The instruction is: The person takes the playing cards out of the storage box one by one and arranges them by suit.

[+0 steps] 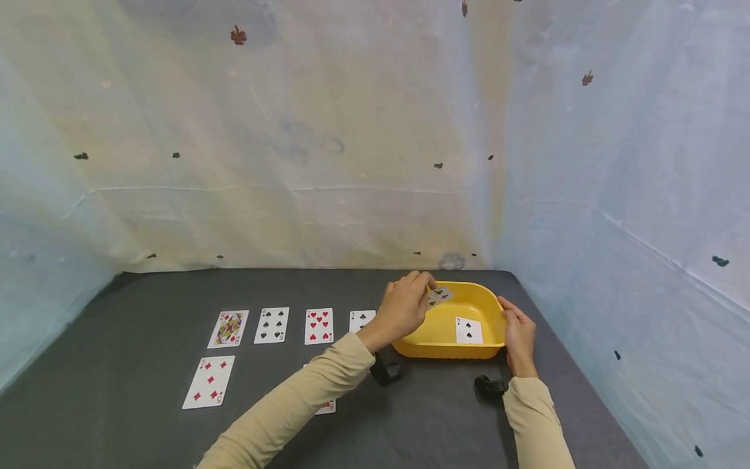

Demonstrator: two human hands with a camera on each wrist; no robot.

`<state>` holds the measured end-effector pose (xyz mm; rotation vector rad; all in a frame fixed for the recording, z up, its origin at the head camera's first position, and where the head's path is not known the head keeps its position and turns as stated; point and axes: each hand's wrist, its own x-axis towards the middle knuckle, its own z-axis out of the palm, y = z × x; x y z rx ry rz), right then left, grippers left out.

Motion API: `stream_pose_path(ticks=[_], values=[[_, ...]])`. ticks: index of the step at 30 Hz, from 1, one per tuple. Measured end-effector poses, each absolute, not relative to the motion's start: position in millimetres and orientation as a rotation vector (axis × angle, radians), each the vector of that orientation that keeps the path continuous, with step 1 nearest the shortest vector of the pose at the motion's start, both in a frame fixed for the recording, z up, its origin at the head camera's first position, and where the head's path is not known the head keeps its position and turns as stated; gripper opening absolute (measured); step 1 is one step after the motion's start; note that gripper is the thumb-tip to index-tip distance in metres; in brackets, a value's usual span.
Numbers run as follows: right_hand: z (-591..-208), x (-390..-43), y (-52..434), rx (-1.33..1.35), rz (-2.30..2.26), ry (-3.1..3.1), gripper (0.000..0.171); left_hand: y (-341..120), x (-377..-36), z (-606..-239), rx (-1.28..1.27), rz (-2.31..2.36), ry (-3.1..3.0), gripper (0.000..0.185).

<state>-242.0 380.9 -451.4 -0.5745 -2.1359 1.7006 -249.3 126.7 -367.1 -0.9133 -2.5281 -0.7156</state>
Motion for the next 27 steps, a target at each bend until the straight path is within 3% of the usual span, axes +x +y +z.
stream_pose_path(ticks=[11,27], values=[[-448.7,-243.0,380.0,-0.576,1.707,-2.139,0.042,100.8,-253.3,-359.3,-0.967,-1.311,-2.391,0.013],[-448.5,-241.3,377.7,-0.592,1.743,-2.126,0.042,59.0,-251.2,-358.2,-0.784,-1.896,-2.439,0.018]])
